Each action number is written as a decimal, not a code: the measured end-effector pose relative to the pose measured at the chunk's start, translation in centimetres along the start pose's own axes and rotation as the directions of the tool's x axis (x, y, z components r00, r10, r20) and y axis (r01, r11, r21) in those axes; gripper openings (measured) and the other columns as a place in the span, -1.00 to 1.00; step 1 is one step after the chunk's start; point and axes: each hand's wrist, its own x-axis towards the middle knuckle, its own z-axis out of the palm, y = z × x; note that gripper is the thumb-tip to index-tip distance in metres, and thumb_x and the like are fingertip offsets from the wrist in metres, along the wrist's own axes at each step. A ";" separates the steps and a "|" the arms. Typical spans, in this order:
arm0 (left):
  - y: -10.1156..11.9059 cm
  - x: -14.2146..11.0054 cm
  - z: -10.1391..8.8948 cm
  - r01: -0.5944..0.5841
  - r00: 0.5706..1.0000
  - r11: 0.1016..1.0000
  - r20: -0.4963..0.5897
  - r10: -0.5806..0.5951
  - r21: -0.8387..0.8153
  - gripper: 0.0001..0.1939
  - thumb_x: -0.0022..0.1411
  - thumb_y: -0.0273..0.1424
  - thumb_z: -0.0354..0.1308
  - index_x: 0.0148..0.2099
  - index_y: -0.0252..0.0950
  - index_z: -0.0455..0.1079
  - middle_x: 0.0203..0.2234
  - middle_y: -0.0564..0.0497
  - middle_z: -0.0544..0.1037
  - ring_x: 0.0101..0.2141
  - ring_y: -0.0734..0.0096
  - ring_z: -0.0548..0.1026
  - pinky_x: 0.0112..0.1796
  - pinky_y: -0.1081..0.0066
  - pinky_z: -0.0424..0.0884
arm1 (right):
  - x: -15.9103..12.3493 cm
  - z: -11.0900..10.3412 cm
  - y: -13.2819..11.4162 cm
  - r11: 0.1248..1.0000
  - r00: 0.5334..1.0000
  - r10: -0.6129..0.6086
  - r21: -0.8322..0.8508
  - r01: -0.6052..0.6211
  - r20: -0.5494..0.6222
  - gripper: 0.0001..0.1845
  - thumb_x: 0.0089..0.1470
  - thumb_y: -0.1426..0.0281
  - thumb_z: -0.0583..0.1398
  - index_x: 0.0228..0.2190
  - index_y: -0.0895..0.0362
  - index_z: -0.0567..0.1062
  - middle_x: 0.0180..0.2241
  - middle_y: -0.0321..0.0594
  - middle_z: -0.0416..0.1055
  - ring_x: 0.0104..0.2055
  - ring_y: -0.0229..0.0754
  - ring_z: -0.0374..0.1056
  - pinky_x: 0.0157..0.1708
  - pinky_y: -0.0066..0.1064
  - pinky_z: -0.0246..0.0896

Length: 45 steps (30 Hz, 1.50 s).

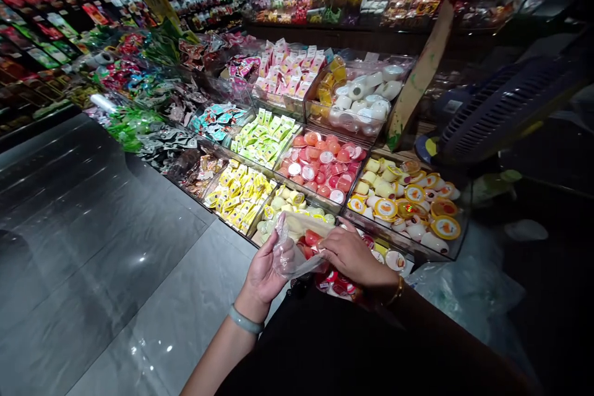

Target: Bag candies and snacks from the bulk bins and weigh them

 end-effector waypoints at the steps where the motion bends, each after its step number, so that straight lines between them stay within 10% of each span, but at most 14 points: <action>1: 0.0 0.0 0.0 -0.001 1.000 1.000 -0.002 0.001 0.011 -0.70 0.46 -0.31 -0.13 0.10 -0.09 0.35 -0.57 0.17 0.06 -0.64 0.59 0.19 -0.64 0.64 0.10 | -0.3 -0.4 0.3 1.000 1.000 -0.004 -0.031 0.005 0.028 -0.85 0.17 0.21 0.23 -0.43 -0.17 0.58 -0.50 -0.35 0.52 -0.31 -0.12 0.44 0.12 -0.13 0.21; 7: -0.2 0.2 0.2 0.018 1.000 0.999 -0.017 -0.017 0.051 -0.72 0.45 -0.33 -0.13 0.09 -0.08 0.34 -0.54 0.14 0.11 -0.62 0.58 0.20 -0.64 0.64 0.09 | -1.3 -4.4 5.4 0.948 0.972 0.168 -0.243 -0.205 -0.164 -0.73 0.25 0.26 0.13 -0.40 -0.02 0.59 -0.40 -0.21 0.54 -0.29 -0.06 0.40 -0.07 -0.13 0.25; 12: -0.6 0.2 0.6 0.030 0.999 0.998 -0.021 -0.029 0.054 -0.76 0.45 -0.33 -0.12 -0.01 -0.15 0.36 -0.55 0.14 0.11 -0.64 0.59 0.18 -0.65 0.64 0.09 | -2.4 -7.8 11.6 0.655 0.789 0.413 -0.454 -0.605 -0.455 -0.71 0.16 0.24 0.20 -0.23 0.17 0.61 -0.23 0.04 0.50 -0.17 0.11 0.32 -0.18 -0.12 0.16; 18: -1.1 0.4 0.5 0.072 0.996 0.997 -0.051 -0.070 0.035 -0.80 0.44 -0.32 -0.08 -0.13 -0.24 0.34 -0.55 0.14 0.13 -0.63 0.59 0.17 -0.65 0.63 0.08 | -3.5 -6.9 14.0 0.563 0.781 0.458 -0.542 -0.624 -0.424 -0.79 0.10 0.26 0.23 -0.35 0.14 0.60 -0.27 -0.01 0.48 -0.17 0.07 0.28 -0.24 -0.20 0.09; 31: -1.7 -0.1 0.6 0.028 1.000 0.999 -0.009 -0.028 0.031 -0.72 0.43 -0.33 -0.06 0.12 -0.03 0.32 -0.55 0.15 0.10 -0.63 0.59 0.18 -0.65 0.64 0.04 | -3.5 -7.0 12.7 0.734 0.793 0.271 -0.416 -0.536 -0.545 -0.83 0.14 0.35 0.14 -0.44 0.09 0.49 -0.30 -0.08 0.54 -0.19 0.02 0.35 -0.18 -0.20 0.10; 37: -1.6 -0.3 0.5 0.022 1.000 1.000 0.016 -0.022 -0.004 -0.80 0.43 -0.34 -0.05 0.00 -0.14 0.35 -0.56 0.16 0.11 -0.64 0.61 0.16 -0.65 0.65 0.07 | -2.0 -8.1 6.4 0.937 0.850 0.143 -0.206 -0.281 -0.506 -0.85 0.18 0.28 0.19 -0.40 0.04 0.52 -0.25 -0.12 0.54 -0.12 0.02 0.40 -0.07 -0.13 0.17; 45: -1.3 -0.3 0.1 0.091 0.995 0.995 -0.027 -0.092 -0.034 -0.68 0.44 -0.23 -0.11 -0.30 -0.30 0.28 -0.60 0.14 0.13 -0.64 0.57 0.17 -0.65 0.61 0.13 | -0.6 -2.5 -0.2 0.998 0.933 0.008 -0.055 -0.030 -0.359 -0.93 0.18 0.36 0.22 -0.36 0.00 0.52 -0.28 -0.20 0.54 -0.14 -0.02 0.41 -0.07 -0.10 0.20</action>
